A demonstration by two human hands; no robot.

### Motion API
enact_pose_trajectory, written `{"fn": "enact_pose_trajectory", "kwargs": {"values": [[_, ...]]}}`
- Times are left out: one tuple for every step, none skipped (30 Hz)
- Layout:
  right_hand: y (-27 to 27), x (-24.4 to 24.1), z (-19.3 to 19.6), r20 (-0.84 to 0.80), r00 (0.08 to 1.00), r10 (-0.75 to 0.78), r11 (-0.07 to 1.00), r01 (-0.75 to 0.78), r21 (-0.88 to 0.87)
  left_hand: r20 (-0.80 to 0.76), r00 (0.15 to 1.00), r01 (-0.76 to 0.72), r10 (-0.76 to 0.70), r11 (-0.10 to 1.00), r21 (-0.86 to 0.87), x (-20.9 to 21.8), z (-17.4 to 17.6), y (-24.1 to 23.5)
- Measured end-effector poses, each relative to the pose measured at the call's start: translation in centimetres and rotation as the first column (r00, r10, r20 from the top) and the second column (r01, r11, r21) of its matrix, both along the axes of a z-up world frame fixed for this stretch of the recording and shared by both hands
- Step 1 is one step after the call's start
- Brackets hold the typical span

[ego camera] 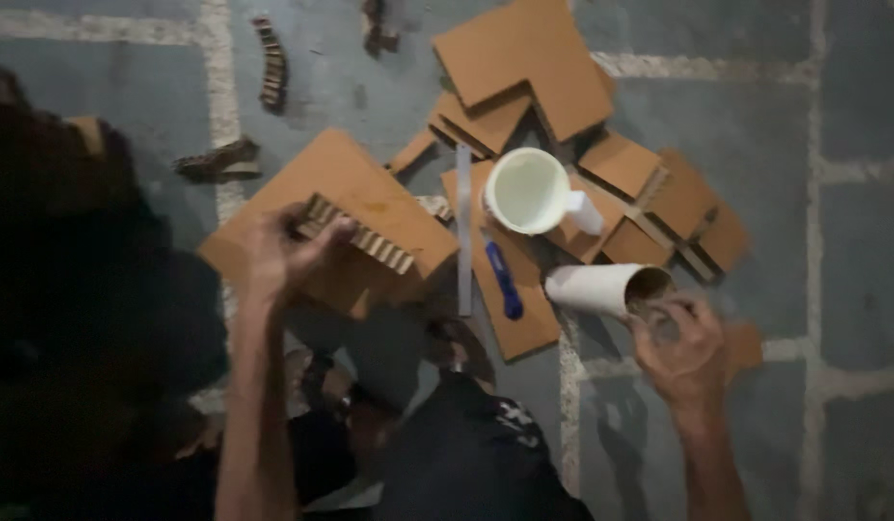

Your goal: The person applies glue to cardboard pieces and assembles them into a small box-like structure. They use a ruler and utility knife to cut and measure additional cardboard pieces, then continue assembling the structure by hand.

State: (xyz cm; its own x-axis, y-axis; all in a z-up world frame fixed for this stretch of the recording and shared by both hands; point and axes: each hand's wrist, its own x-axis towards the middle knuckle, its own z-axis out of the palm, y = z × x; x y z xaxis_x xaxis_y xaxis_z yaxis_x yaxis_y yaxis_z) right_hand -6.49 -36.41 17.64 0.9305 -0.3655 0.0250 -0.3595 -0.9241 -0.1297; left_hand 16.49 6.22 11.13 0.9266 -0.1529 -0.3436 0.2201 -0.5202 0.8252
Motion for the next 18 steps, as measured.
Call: {"fn": "enact_pose_trajectory", "kwargs": {"values": [[-0.7,1.2,0.4,-0.2,0.97,-0.139,0.975,0.169,0.146,0.027,1.0,0.003,-0.003,1.0,-0.002,0.1,-0.2,0.3],[-1.6,2.1,0.6,-0.413,0.879,-0.238,0.901,0.359,0.246,-0.007,1.0,-0.013,0.013,0.999,-0.033,0.0,-0.3,0.4],[-2.8,3.3,0.4,-0.567,0.802,-0.19,0.906,0.365,0.213,-0.04,0.999,-0.031,0.029,0.998,-0.063,-0.1,-0.4,0.4],[-4.2,4.6,-0.1,-0.704,0.697,-0.14,0.915,0.362,0.177,-0.074,0.996,-0.054,0.047,0.994,-0.092,-0.4,-0.4,0.6],[-5.0,5.5,-1.1,-0.818,0.567,-0.092,0.925,0.353,0.141,-0.035,0.998,-0.049,0.047,0.998,-0.05,-0.4,-0.3,0.8],[-5.6,6.1,-2.2,-0.785,0.619,0.021,0.907,0.318,0.275,0.002,0.999,-0.04,0.04,0.999,-0.01,-0.4,-0.1,0.8],[-5.9,6.5,-3.3,-0.737,0.663,0.132,0.872,0.275,0.404,0.038,0.999,-0.033,0.032,0.999,0.03,-0.4,0.1,0.8],[-6.2,7.3,-4.3,-0.669,0.703,0.242,0.822,0.218,0.526,0.019,0.999,-0.036,0.035,0.999,0.035,-0.3,0.3,0.7],[-6.6,7.9,-4.9,-0.724,0.661,0.197,0.883,0.201,0.424,-0.001,0.999,-0.038,0.038,0.998,0.04,-0.2,0.6,0.7],[-6.5,7.9,-5.6,-0.775,0.614,0.147,0.93,0.181,0.319,-0.028,0.999,-0.04,0.042,0.998,0.049,-0.4,0.8,0.9],[-6.3,8.0,-6.1,-0.817,0.57,0.089,0.965,0.152,0.211,0.02,0.998,-0.058,0.057,0.997,0.045,-0.6,0.9,1.0],[-6.2,7.6,-6.2,-0.828,0.554,0.083,0.968,0.154,0.199,0.066,0.996,-0.066,0.064,0.997,0.038,-0.6,1.0,1.0],[-6.2,7.3,-6.1,-0.839,0.539,0.076,0.97,0.155,0.188,0.113,0.991,-0.074,0.07,0.997,0.03,-0.8,1.1,0.8],[-6.3,7.5,-6.1,-0.844,0.531,0.069,0.972,0.154,0.177,0.118,0.991,-0.068,0.063,0.997,0.037,-0.4,1.2,0.7],[-6.5,7.4,-5.8,-0.842,0.538,0.054,0.965,0.187,0.182,0.123,0.991,-0.062,0.057,0.997,0.045,-0.1,1.2,0.6],[-6.8,6.6,-5.3,-0.845,0.534,0.042,0.957,0.22,0.187,0.118,0.992,-0.058,0.052,0.997,0.054,-0.4,1.2,0.6],[-7.0,5.9,-4.9,-0.848,0.53,0.029,0.949,0.253,0.191,0.072,0.996,-0.06,0.055,0.996,0.072,-0.7,1.2,0.8],[-7.2,5.1,-4.6,-0.831,0.556,0.02,0.943,0.267,0.2,0.029,0.998,-0.052,0.05,0.995,0.087,-0.5,1.2,0.8]]}}
